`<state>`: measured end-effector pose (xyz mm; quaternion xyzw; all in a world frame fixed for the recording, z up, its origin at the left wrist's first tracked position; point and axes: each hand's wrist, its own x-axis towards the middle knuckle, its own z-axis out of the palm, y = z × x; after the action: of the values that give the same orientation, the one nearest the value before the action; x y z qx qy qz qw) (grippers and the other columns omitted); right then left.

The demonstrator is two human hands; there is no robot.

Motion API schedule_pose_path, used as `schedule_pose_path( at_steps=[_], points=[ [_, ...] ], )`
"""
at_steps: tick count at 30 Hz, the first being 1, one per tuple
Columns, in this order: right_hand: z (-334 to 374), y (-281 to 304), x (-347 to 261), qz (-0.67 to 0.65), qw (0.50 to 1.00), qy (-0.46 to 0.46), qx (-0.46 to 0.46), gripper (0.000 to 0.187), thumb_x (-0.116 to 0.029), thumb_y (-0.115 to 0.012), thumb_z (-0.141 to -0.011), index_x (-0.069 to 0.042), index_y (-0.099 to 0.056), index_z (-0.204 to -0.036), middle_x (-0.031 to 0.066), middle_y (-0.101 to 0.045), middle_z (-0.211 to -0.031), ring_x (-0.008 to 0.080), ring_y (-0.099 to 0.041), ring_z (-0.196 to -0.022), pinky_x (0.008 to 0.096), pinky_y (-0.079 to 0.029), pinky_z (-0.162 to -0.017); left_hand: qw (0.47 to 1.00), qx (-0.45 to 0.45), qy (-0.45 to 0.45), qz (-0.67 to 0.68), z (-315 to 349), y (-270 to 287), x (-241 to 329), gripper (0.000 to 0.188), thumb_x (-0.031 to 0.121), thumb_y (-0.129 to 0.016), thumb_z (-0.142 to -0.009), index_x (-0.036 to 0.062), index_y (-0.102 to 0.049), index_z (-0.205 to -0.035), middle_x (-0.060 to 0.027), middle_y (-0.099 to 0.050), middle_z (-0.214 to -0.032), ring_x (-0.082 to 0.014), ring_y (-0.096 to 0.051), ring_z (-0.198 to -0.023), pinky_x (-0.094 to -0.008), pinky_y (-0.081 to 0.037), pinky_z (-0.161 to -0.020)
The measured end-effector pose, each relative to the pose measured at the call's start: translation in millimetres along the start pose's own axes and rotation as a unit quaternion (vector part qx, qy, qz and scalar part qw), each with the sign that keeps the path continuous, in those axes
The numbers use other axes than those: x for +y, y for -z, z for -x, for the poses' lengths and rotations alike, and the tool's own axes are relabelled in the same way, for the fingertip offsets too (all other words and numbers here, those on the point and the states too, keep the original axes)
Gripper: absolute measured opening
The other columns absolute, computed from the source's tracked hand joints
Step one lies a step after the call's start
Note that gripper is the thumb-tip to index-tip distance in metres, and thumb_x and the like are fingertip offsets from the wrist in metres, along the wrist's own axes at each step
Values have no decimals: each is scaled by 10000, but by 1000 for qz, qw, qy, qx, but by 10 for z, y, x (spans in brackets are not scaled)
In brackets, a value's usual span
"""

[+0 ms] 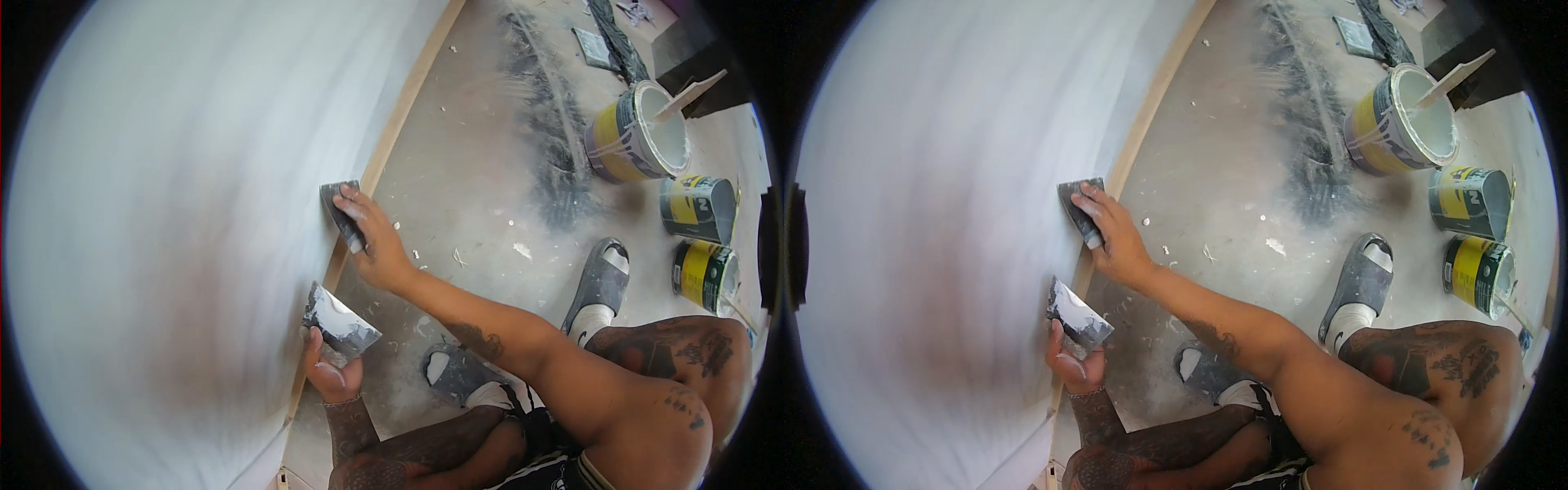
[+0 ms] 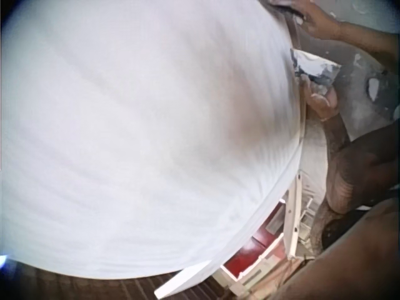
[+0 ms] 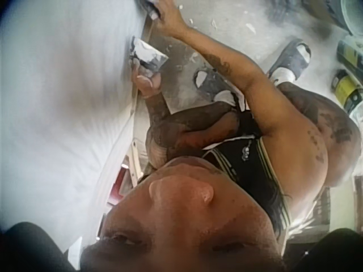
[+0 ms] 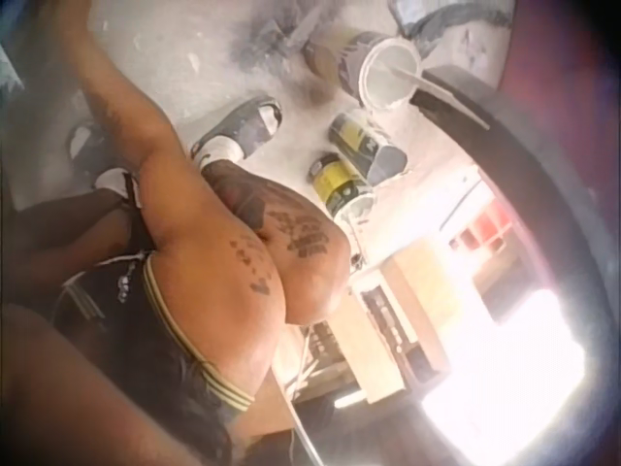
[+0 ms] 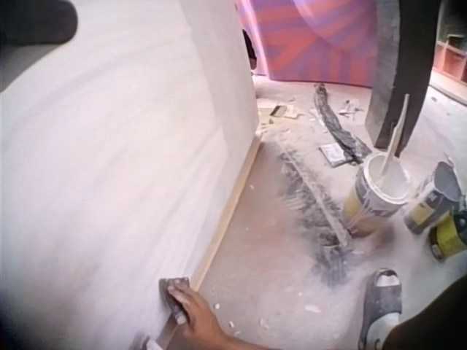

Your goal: Applying and smoothing white putty on a wall surface using a putty knife and scraper.

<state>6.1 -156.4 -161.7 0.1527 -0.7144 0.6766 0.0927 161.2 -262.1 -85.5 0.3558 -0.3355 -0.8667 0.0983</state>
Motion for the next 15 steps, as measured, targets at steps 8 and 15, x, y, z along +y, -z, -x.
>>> schedule_pose_path(
  at_steps=[8, 15],
  points=[
    [402, -91, -82, -25, 998, -13, -60, 690, 146, -510, -719, -71, -487, -1374, 190, -426, -1448, 380, -412, -1339, 423, -320, -1127, 999, 24, -34, 32, -10, 72, -76, 377, 189, -604, -884, 66, -575, -1239, -38, -638, -1194, -203, -612, -1082, -410, -489, -927],
    [270, 615, -547, -111, 960, 22, -256, 795, 188, -456, -631, -133, -530, -1354, 148, -467, -1433, 349, -413, -1352, 412, -359, -1119, 994, 74, 58, 46, -35, 162, 83, 266, 178, -570, -892, 91, -607, -1141, -37, -671, -1058, -165, -648, -934, -371, -557, -703]
  ],
)
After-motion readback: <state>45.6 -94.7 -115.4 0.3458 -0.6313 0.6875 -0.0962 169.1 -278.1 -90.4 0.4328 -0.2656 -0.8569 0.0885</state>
